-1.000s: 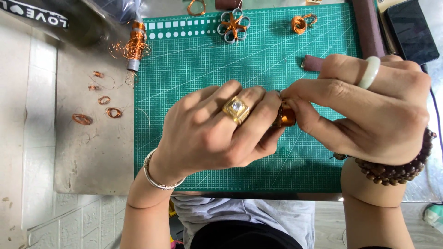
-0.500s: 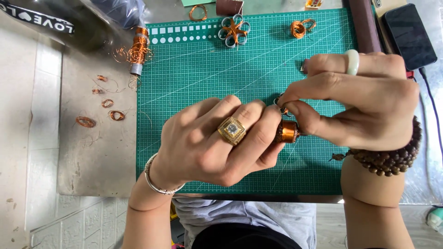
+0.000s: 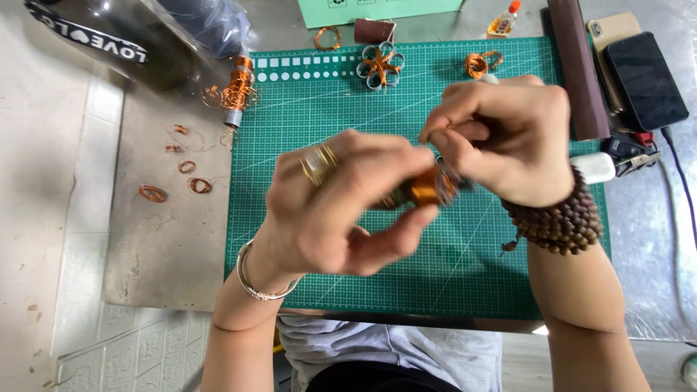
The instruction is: Winding copper wire around the poles of a small electric motor armature
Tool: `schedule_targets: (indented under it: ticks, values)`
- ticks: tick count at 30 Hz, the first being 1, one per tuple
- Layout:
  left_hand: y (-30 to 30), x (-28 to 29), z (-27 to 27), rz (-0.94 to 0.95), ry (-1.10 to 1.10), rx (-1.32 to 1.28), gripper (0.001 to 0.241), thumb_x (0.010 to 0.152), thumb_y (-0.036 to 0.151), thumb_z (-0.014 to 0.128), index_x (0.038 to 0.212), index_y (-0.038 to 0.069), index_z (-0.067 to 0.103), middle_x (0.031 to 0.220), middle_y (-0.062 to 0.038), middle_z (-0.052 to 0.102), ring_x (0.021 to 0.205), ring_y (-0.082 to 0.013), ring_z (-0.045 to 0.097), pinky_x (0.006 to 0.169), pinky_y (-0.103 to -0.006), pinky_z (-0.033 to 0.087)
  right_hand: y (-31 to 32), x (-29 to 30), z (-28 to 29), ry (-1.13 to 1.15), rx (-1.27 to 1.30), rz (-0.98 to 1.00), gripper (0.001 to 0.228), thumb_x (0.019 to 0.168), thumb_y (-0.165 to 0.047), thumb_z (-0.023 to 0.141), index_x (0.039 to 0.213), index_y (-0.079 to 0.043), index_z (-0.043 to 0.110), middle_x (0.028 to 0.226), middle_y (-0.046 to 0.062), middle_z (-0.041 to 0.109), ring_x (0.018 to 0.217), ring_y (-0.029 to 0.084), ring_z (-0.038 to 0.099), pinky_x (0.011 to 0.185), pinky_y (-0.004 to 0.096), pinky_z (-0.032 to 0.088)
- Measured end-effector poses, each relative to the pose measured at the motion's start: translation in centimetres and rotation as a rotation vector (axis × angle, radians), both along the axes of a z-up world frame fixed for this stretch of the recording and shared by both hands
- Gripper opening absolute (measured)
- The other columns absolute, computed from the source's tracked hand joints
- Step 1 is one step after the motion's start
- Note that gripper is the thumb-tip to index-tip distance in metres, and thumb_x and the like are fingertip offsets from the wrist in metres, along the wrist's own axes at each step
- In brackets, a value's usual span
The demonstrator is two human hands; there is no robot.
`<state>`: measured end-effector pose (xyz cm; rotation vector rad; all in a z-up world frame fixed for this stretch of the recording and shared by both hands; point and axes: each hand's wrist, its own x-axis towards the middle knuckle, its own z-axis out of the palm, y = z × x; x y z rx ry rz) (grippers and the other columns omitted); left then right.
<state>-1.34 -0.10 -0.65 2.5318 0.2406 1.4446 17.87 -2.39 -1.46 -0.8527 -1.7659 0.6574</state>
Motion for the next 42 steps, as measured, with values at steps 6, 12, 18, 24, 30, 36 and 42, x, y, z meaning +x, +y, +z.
schedule_targets:
  ticks: [6,12,18,24,30,36,42]
  values:
    - [0.8,-0.8,1.0,0.122,-0.028,-0.350,0.019,0.092,0.020,0.051,0.104,0.005,0.053,0.084,-0.007,0.066,0.055,-0.0127,0.057,0.051,-0.0220,0.048,1.3,0.3,-3.0,0.136,-0.160,-0.089,0.008,0.092,0.001,0.059,0.084,0.003,0.060,0.070,0.005,0.055,0.056,0.005,0.036,0.050,0.017,0.028]
    - [0.8,-1.3,1.7,0.178,-0.142,-0.553,0.026,0.092,0.022,0.052,0.107,0.000,0.051,0.086,-0.007,0.063,0.064,-0.0104,0.056,0.058,-0.0199,0.045,1.5,0.7,-3.0,0.132,-0.155,-0.216,0.012,0.091,0.005,0.056,0.081,0.004,0.061,0.074,0.008,0.058,0.054,0.005,0.037,0.048,0.017,0.030]
    - [0.5,-1.9,1.6,0.289,-0.197,-0.431,0.032,0.092,0.030,0.052,0.106,0.002,0.054,0.085,-0.008,0.062,0.061,-0.0111,0.053,0.055,-0.0210,0.043,2.4,1.0,-3.7,0.094,-0.144,-0.285,0.009,0.086,0.007,0.056,0.079,0.004,0.059,0.077,0.010,0.061,0.059,0.006,0.039,0.052,0.019,0.033]
    - [0.1,-2.4,1.7,0.332,-0.331,-0.397,0.033,0.092,0.029,0.052,0.106,-0.001,0.051,0.088,-0.015,0.064,0.075,-0.0239,0.071,0.061,-0.0245,0.054,3.7,2.0,-5.0,0.078,-0.160,-0.295,0.020,0.088,0.006,0.055,0.070,-0.002,0.050,0.079,0.012,0.063,0.061,0.009,0.050,0.049,0.018,0.038]
    - [0.2,-3.4,2.4,0.369,-0.400,-0.349,0.040,0.094,0.033,0.049,0.104,-0.006,0.048,0.083,-0.019,0.059,0.056,-0.0165,0.054,0.055,-0.0234,0.046,4.9,2.7,-6.1,0.075,-0.178,-0.306,0.018,0.087,0.005,0.055,0.071,-0.001,0.051,0.077,0.011,0.062,0.069,0.011,0.056,0.053,0.020,0.042]
    - [0.0,-3.8,2.6,0.403,-0.429,-0.317,0.037,0.094,0.029,0.049,0.105,-0.007,0.047,0.083,-0.020,0.059,0.059,-0.0176,0.054,0.058,-0.0247,0.047,6.5,4.2,-8.3,0.082,-0.216,-0.355,0.009,0.087,0.003,0.056,0.079,0.000,0.060,0.072,0.006,0.058,0.066,0.010,0.055,0.054,0.020,0.044]
    - [-0.1,-4.2,2.7,0.384,-0.494,-0.336,0.038,0.094,0.031,0.052,0.104,-0.005,0.045,0.080,-0.020,0.057,0.059,-0.0187,0.051,0.056,-0.0261,0.044,7.3,4.9,-8.9,0.095,-0.328,-0.404,0.014,0.089,0.004,0.055,0.076,-0.001,0.058,0.070,0.006,0.057,0.052,0.006,0.044,0.037,0.017,0.035]
